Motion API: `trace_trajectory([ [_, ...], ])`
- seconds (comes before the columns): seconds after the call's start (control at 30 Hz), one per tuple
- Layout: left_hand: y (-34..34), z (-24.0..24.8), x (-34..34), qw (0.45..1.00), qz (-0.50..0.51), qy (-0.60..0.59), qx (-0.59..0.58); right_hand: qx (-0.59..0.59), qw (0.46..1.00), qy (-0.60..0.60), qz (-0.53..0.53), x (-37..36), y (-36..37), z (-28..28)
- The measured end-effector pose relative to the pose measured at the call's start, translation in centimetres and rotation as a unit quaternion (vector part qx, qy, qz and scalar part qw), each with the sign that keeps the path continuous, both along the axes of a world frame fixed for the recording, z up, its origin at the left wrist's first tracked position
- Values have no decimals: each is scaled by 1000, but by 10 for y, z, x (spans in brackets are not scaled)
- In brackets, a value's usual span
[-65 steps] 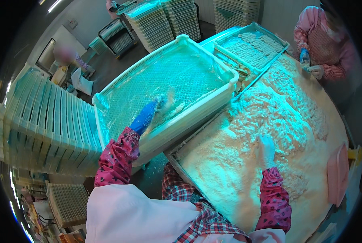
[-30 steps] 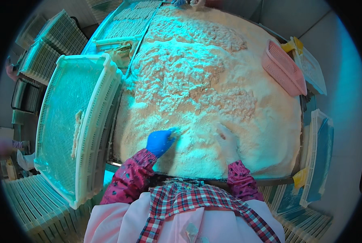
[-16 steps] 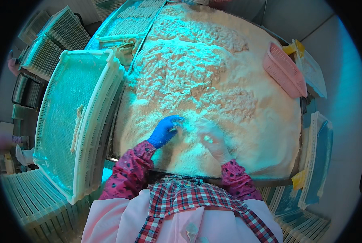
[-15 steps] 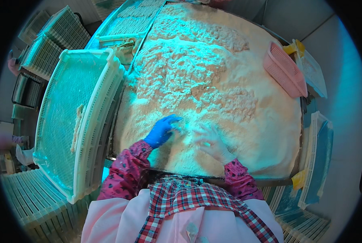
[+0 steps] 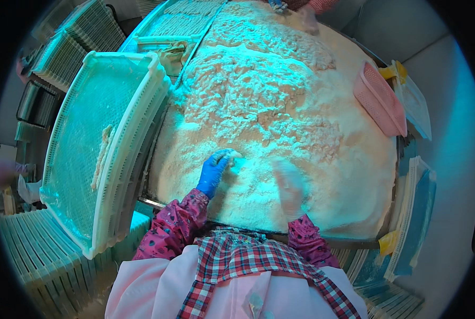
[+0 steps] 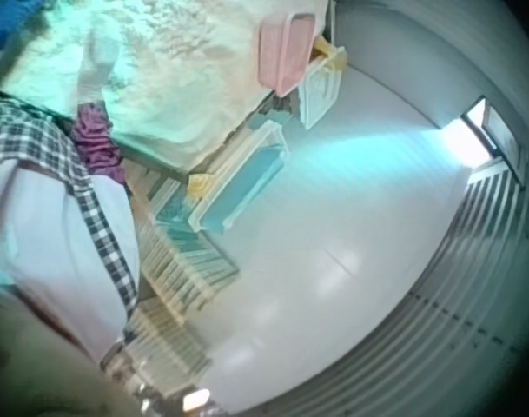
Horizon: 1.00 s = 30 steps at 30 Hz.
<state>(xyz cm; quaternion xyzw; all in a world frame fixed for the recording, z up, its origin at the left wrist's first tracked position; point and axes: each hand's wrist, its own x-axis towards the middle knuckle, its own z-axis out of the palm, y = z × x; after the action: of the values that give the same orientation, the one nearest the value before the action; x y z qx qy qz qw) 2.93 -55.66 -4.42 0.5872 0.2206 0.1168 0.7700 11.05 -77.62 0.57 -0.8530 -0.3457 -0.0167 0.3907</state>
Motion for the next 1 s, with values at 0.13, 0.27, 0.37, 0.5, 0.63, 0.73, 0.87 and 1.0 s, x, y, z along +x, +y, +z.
trace_trajectory([
  [0.13,14,-6,4,929,-40,-57,-364,-50,997,23,57,-6,6,-17],
  [0.27,-12,-5,-13,872,16,-102,-478,107,964,244,-7,-25,22,-36],
  [0.37,-29,1,-7,829,46,-93,-549,239,847,466,-92,-26,29,-33],
  [0.5,-44,0,6,785,7,-175,-594,55,995,44,63,-36,53,7],
  [0.63,-51,-19,12,768,-90,-268,-575,56,996,-47,58,-27,57,26],
  [0.73,-74,43,7,914,-40,-160,-371,130,984,-106,58,-20,82,23],
  [0.87,-94,49,19,899,126,-323,-266,-11,986,-91,139,-29,86,34],
  [1.0,-60,51,6,972,-83,-73,-208,44,995,-69,58,-19,84,20],
])
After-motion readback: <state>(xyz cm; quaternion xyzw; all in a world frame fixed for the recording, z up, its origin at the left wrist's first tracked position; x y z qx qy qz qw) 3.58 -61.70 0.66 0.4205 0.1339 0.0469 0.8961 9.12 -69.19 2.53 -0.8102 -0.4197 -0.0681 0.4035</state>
